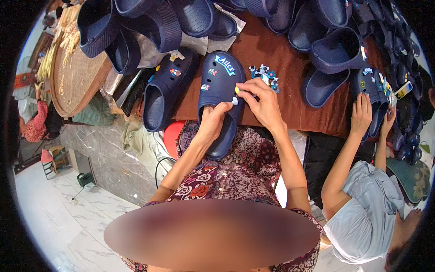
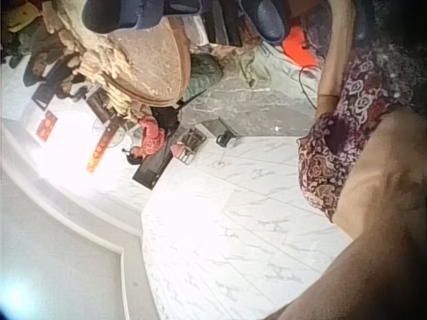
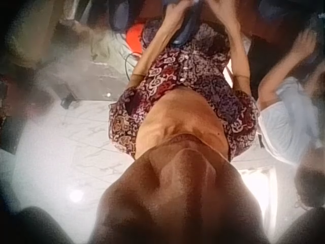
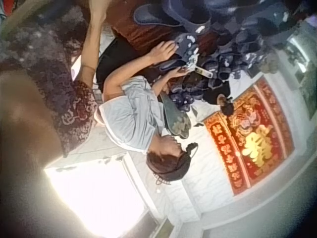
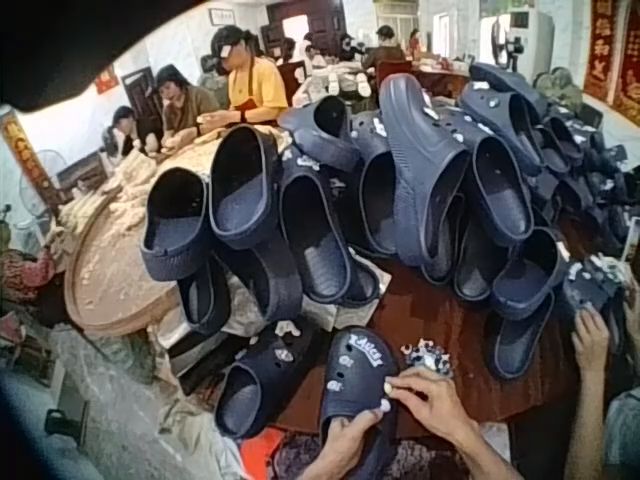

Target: Applying small decorative charms or accessories to blue rubber clogs.

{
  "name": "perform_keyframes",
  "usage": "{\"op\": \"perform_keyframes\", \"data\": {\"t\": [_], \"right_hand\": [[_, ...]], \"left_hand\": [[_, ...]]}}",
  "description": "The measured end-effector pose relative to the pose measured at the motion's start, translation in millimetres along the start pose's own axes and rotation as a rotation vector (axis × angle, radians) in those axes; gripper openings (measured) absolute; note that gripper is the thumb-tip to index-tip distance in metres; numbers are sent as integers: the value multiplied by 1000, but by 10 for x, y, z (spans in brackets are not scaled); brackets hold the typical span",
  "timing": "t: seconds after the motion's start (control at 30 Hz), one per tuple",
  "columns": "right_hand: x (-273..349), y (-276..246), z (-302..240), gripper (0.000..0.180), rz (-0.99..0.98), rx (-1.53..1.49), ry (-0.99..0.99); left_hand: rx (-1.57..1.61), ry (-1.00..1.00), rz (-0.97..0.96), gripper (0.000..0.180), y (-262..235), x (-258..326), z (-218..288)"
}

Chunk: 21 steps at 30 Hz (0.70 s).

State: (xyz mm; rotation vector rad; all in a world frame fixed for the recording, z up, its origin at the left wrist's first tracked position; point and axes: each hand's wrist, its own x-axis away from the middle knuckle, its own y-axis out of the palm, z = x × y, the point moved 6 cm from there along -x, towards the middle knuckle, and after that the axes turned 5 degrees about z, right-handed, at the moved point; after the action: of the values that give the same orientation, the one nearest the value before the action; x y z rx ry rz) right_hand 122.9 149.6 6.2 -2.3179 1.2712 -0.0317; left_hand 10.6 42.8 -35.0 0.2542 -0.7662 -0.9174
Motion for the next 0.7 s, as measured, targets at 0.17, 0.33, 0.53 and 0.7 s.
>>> {"op": "perform_keyframes", "data": {"t": [0.17,0.33,0.53,0.7], "right_hand": [[-34,-8,-2,25,-28,11,-7],[-5,23,67,23,-24,-203,159],[147,110,231,23,99,-320,367],[81,40,135,22,91,-131,243]], "left_hand": [[-34,-2,-5,38,-34,-10,-17],[53,-11,7,39,13,-4,-59],[47,61,-4,45,38,-8,-67],[31,39,2,47,35,5,-65]]}}
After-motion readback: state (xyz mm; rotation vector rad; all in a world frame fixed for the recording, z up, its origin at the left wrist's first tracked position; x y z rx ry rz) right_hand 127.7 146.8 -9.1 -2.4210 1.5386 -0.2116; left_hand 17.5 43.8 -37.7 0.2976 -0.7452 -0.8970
